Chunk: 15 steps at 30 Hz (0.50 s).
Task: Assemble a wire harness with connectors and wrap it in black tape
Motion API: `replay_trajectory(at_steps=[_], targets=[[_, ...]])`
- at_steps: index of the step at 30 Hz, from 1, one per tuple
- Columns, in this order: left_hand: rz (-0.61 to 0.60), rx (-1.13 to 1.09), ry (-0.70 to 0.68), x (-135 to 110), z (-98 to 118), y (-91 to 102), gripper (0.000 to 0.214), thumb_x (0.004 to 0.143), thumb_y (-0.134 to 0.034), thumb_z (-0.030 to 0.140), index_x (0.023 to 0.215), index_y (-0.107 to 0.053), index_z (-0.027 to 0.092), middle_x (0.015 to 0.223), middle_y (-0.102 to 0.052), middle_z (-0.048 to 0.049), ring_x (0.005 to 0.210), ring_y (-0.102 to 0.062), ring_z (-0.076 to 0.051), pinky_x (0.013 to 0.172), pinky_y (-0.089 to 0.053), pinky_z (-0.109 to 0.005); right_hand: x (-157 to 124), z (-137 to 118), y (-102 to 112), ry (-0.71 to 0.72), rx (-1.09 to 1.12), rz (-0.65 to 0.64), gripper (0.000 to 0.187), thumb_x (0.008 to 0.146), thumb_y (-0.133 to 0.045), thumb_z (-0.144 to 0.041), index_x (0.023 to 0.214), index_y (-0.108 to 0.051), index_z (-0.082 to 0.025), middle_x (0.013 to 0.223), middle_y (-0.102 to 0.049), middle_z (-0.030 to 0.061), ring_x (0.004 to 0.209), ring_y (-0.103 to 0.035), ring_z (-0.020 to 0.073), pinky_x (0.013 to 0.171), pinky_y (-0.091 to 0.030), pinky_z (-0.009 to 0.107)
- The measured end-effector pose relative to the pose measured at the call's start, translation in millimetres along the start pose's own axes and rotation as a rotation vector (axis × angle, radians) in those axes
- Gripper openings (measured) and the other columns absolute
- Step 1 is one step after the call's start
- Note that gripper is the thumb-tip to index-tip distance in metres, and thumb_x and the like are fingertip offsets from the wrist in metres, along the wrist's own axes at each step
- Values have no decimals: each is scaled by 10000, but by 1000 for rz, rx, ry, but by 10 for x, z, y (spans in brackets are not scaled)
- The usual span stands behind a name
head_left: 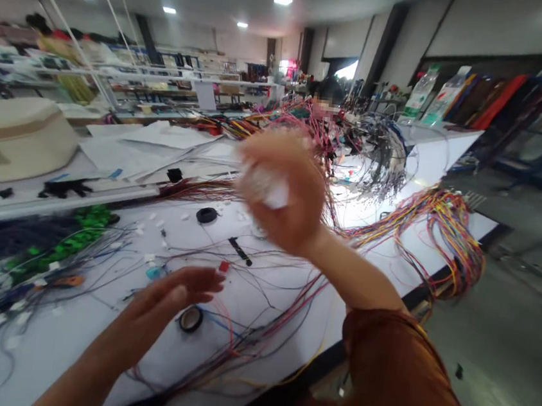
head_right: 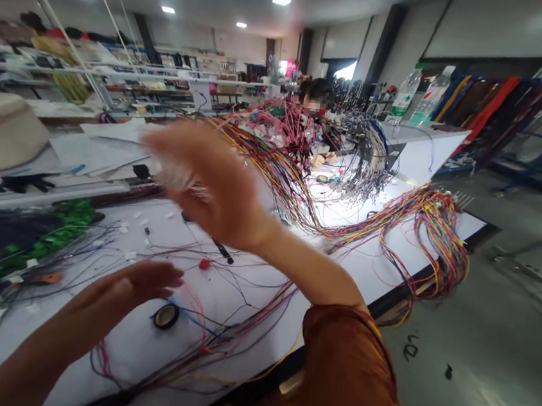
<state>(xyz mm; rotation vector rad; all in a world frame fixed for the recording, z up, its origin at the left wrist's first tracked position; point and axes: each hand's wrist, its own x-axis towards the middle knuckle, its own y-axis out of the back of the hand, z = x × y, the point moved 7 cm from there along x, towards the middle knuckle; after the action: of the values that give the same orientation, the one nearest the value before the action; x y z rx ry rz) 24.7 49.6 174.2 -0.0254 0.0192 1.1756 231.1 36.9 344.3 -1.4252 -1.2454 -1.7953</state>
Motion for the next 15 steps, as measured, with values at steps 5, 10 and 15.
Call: replay_trajectory(at_steps=[5,10,15], targets=[[-129,-377,73,-40,15,-143,502,853,-674,642,1066,-786,202,973,-767,-116,987,-715,-280,868,-595,-415,-1205,-1271,-1158,460,275,-370,209,1019,-509,-256,977,-713,-257,1016,-734,-34,901,-668,98,855,-530,222],[105,-325,34,-316,45,82,384,804,-798,520,861,-759,143,504,-449,54,514,-528,-102,668,-556,-291,-1880,-1784,-1500,-16,895,-528,143,962,-626,-316,897,-622,-189,846,-683,21,846,-638,119,791,-509,219],[416,-245,-89,-650,-193,608,496,751,-807,602,852,-728,124,609,-613,-4,600,-589,-109,623,-510,-234,-2371,-1304,-1493,-1139,936,-399,163,864,-645,-229,1019,-595,-221,982,-612,33,882,-595,139,748,-499,254]])
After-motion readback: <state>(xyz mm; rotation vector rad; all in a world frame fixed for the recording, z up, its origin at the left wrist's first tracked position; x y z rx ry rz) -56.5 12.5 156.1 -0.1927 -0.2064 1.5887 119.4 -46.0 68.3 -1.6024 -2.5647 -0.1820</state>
